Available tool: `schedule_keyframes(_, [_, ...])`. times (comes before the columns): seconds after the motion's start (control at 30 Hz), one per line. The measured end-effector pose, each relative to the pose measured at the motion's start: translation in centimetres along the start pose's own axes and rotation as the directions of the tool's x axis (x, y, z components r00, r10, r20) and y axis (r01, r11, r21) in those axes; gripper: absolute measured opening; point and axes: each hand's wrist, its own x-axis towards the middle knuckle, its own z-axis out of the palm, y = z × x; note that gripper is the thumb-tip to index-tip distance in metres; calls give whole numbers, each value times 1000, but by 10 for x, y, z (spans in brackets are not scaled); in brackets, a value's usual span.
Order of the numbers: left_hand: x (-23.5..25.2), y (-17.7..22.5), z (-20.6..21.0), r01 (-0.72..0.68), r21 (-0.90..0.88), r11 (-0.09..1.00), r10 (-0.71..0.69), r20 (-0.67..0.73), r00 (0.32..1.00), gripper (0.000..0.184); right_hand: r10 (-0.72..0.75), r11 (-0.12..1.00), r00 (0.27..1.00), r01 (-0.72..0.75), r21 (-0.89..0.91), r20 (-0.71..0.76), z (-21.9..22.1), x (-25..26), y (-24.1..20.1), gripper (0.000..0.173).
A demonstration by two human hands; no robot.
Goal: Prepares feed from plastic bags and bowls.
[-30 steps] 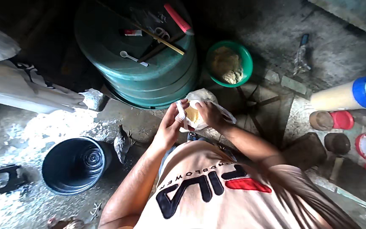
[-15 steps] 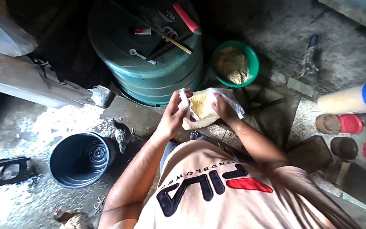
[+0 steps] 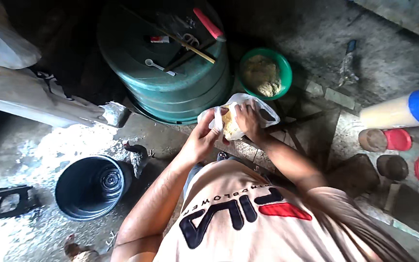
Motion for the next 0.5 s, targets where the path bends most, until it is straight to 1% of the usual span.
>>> schedule_keyframes(0.03, [0,0,0,1,-3,1000,-1,-1,1000,36,-9,1000,1000,9,-6,23,3,5,-4,35])
schedule_keyframes(0.1, [-1,-3,0,12,-20,1000,-12,-10,1000,37,16,999,997,-19,36,82,8,8,-15,36])
schedule_keyframes(0.17, [-2,-4,2,24,-33,999,-24,-23,999,37,32,987,991,-51,150,128,9,1,-28,39])
schedule_keyframes(0.23, [-4,-3,6,28,-55,998,-30,-39,999,35,19,962,989,-57,268,144,10,-9,-37,37])
schedule_keyframes(0.27, [-5,-1,7,22,-56,998,-24,-36,999,34,13,954,990,-54,294,138,11,-13,-38,34])
schedule_keyframes(0.33, [-9,1,10,6,-56,998,-7,-10,1000,34,-26,957,999,12,291,45,13,-18,-35,27])
schedule_keyframes(0.37, [-10,1,10,3,-65,998,-2,9,1000,35,-66,962,998,67,265,-11,15,-20,-31,23])
schedule_keyframes(0.4, [-9,-1,8,7,-74,997,-5,23,1000,35,-113,964,993,118,240,-34,18,-21,-26,21])
schedule_keyframes(0.43, [-8,-4,5,13,-78,997,-11,22,1000,35,-160,962,987,156,224,-1,23,-22,-20,21])
schedule_keyframes(0.5, [-6,-12,-6,26,-71,997,-28,-27,999,35,-223,939,968,183,291,111,25,-28,-10,22])
